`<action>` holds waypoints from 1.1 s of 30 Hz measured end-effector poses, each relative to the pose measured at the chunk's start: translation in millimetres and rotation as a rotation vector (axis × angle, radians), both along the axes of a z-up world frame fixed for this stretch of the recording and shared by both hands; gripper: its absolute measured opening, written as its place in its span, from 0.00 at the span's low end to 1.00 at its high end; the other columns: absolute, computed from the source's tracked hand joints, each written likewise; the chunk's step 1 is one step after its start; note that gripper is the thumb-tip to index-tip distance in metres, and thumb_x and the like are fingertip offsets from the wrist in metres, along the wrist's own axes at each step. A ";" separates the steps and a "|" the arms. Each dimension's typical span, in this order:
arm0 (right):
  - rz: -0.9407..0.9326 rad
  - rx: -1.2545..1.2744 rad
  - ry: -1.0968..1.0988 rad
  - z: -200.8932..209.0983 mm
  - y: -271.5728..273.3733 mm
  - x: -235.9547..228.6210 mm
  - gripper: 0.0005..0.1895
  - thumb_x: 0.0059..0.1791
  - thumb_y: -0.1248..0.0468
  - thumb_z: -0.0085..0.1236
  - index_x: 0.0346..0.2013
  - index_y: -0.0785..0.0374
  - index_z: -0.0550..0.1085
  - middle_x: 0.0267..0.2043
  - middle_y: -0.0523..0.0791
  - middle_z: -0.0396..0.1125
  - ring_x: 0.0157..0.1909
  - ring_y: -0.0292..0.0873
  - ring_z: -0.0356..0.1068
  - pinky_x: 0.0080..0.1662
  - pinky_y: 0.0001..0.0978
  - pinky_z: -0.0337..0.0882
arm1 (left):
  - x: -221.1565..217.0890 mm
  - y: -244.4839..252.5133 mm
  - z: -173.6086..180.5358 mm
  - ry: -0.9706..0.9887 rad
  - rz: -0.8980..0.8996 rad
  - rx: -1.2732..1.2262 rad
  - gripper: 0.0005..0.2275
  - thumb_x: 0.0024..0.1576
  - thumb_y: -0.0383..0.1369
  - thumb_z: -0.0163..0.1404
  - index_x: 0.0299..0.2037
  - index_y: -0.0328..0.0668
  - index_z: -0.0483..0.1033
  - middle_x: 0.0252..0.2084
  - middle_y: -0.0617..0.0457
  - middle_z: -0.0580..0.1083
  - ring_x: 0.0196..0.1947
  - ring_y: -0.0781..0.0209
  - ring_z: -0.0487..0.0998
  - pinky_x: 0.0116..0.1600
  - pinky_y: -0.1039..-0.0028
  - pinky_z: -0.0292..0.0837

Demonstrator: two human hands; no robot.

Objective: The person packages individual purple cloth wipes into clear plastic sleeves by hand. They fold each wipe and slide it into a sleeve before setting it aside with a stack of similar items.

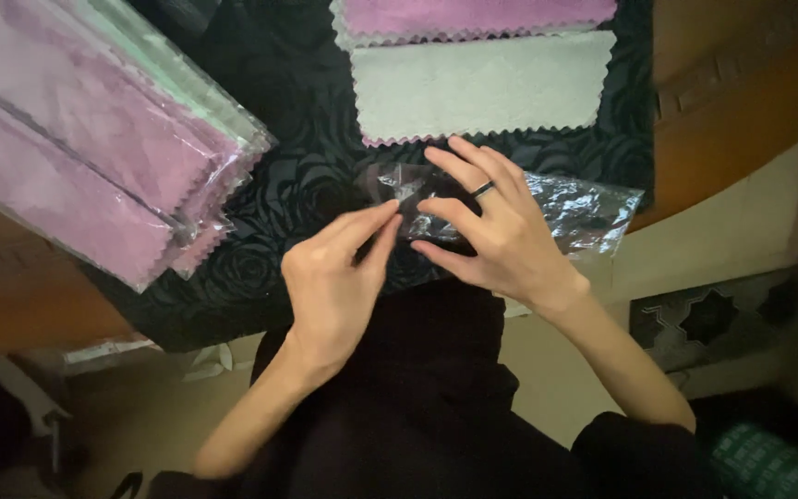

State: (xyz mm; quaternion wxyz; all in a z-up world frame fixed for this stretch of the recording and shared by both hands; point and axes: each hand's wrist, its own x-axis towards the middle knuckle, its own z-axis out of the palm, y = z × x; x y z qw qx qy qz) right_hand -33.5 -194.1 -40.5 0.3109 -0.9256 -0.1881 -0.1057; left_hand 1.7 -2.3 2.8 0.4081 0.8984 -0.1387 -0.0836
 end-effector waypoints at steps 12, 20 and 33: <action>-0.018 0.093 0.065 -6.7 3.0 -7.7 0.22 0.43 0.57 0.76 0.47 0.58 0.79 0.63 0.51 0.68 0.67 0.60 0.66 0.66 0.55 0.62 | 1.7 -0.6 -11.9 0.280 0.065 -0.118 0.08 0.53 0.30 0.63 0.42 0.44 0.85 0.31 0.53 0.83 0.10 0.66 0.70 0.16 0.78 0.63; 0.022 0.156 0.105 -11.0 -3.3 -9.3 0.27 0.43 0.57 0.77 0.54 0.57 0.77 0.66 0.50 0.66 0.70 0.59 0.63 0.67 0.53 0.61 | 20.3 -3.5 11.2 0.673 -0.047 -0.215 0.08 0.62 0.31 0.49 0.40 0.36 0.79 0.33 0.43 0.84 0.20 0.71 0.72 0.22 0.77 0.70; 0.303 0.103 0.042 -4.0 -43.3 1.4 0.21 0.51 0.59 0.72 0.51 0.65 0.73 0.61 0.56 0.65 0.67 0.62 0.66 0.66 0.58 0.70 | 76.9 -52.6 10.3 -0.385 -0.248 -0.013 0.04 0.65 0.29 0.59 0.45 0.39 0.80 0.39 0.52 0.80 0.36 0.52 0.77 0.47 0.63 0.70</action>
